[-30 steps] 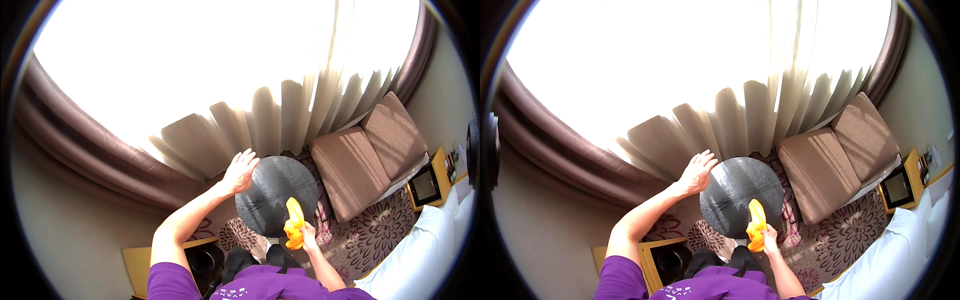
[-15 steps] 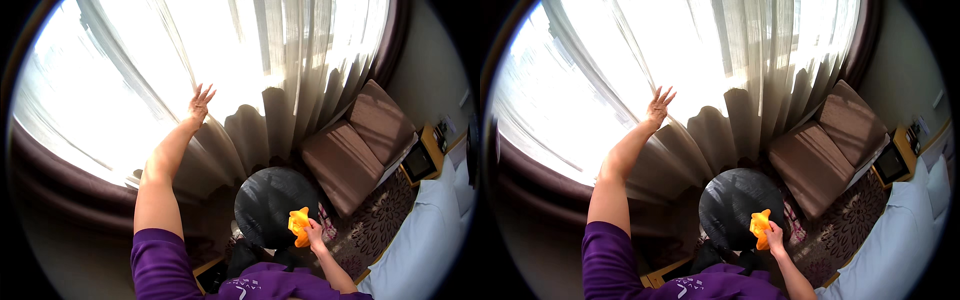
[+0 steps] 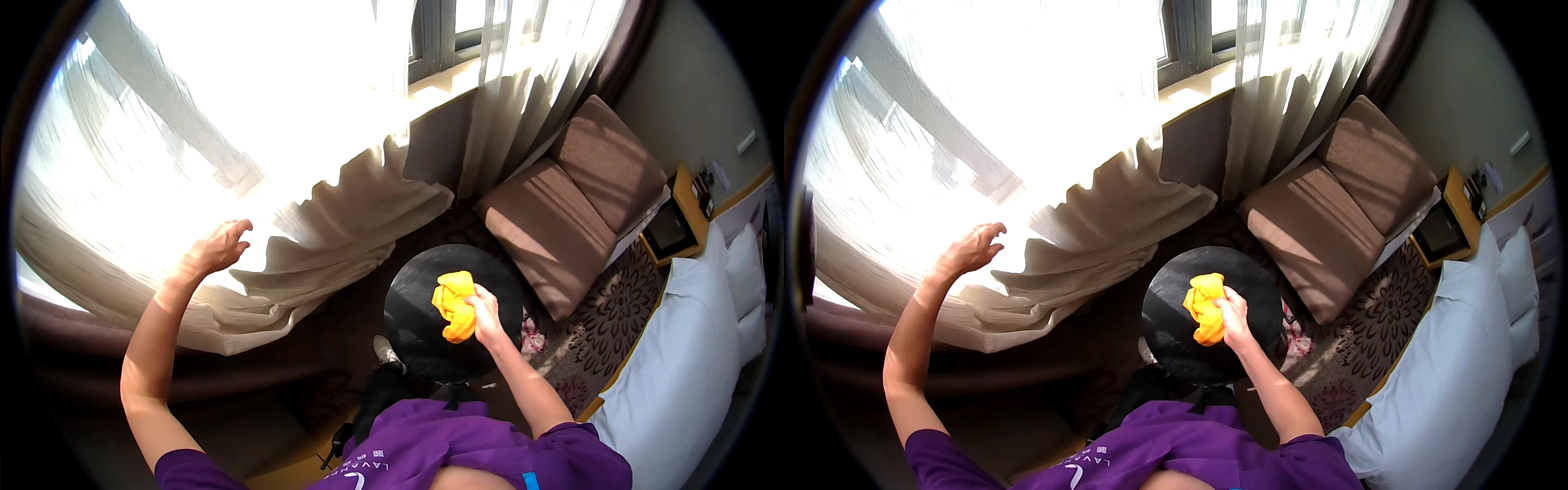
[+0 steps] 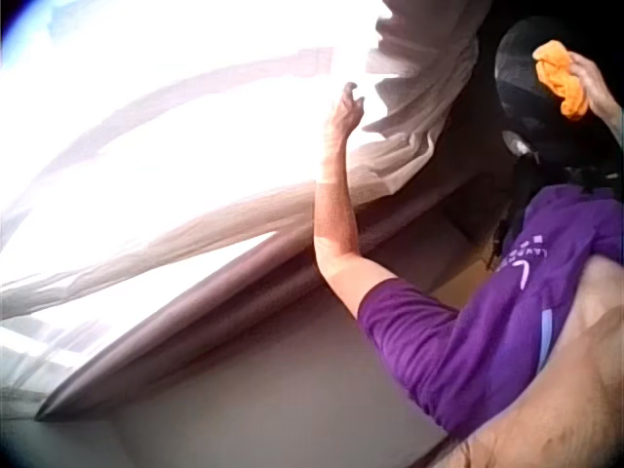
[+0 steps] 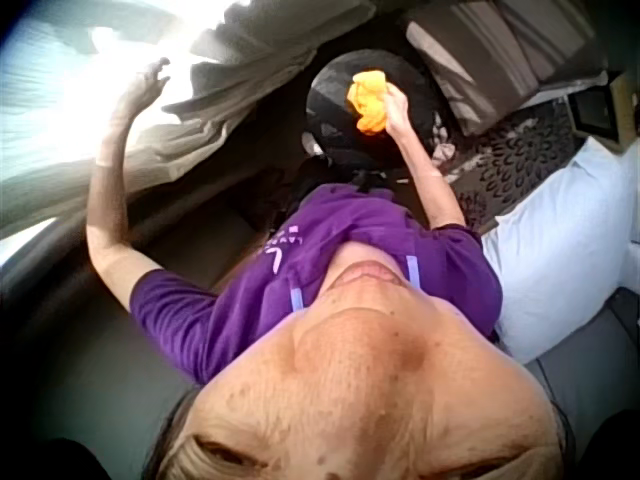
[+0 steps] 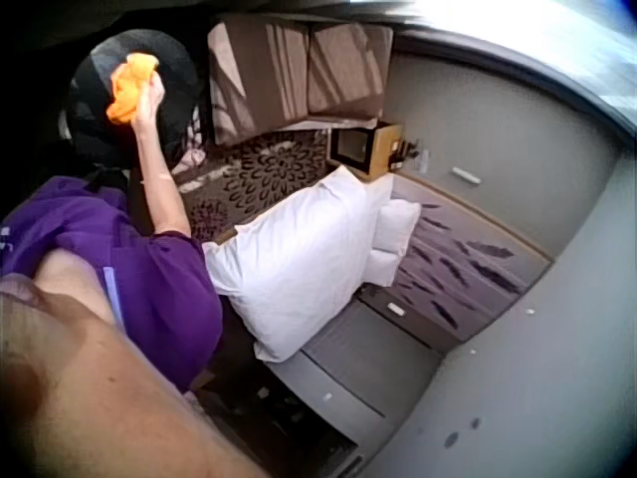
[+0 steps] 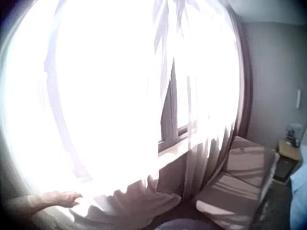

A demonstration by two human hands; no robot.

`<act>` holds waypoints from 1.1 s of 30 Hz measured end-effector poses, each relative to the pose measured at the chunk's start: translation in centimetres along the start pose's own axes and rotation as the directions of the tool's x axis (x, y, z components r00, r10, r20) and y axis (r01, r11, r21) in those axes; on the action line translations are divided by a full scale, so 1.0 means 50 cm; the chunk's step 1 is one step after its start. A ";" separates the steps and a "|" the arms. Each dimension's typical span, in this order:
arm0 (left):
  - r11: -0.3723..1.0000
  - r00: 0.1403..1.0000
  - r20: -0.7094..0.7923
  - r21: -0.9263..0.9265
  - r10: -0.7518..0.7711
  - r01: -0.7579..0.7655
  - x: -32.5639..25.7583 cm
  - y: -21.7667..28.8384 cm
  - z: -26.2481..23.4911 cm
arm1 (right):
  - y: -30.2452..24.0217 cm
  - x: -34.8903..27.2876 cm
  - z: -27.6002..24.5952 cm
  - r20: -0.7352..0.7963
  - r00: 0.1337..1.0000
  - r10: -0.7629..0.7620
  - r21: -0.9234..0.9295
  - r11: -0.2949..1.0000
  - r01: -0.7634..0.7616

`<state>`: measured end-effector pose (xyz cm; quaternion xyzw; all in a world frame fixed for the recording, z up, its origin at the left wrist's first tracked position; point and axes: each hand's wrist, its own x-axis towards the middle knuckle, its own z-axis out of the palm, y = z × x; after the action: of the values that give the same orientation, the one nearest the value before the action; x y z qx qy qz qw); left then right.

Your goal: The person cleans a hotel room using an orange cloth, wiping the television screen, a wooden desk, a round table, a window sill, a bedside table, and a nightstand. They also retrieve a pair of slippers from a cart and place them on the floor.

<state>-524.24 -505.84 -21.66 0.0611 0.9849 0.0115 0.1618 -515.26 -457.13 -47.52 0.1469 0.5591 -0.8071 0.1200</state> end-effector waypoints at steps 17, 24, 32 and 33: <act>0.530 0.845 -0.177 0.709 -0.505 0.466 -0.184 -0.284 0.063 | -0.348 0.686 0.342 0.202 0.579 -0.790 -0.783 0.225 0.580; 0.301 0.688 -0.499 0.647 -0.526 0.700 -0.566 -0.529 0.039 | -0.135 0.754 0.639 0.518 0.803 -0.296 -0.680 -0.712 0.176; 0.251 0.711 -0.703 0.682 -0.035 0.687 -0.707 -0.716 0.019 | 0.207 0.219 1.162 0.953 0.267 -0.142 -0.302 -0.408 0.861; 0.237 0.684 -0.705 0.643 -0.188 0.728 -0.706 -0.721 0.015 | 0.243 0.181 1.225 0.969 0.238 -0.062 -0.245 -0.335 0.910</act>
<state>-495.03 -545.97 -12.70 -0.1734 0.7993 -0.5535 -0.1572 -525.62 -519.02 -41.10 -0.5673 0.8080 -0.1367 -0.0815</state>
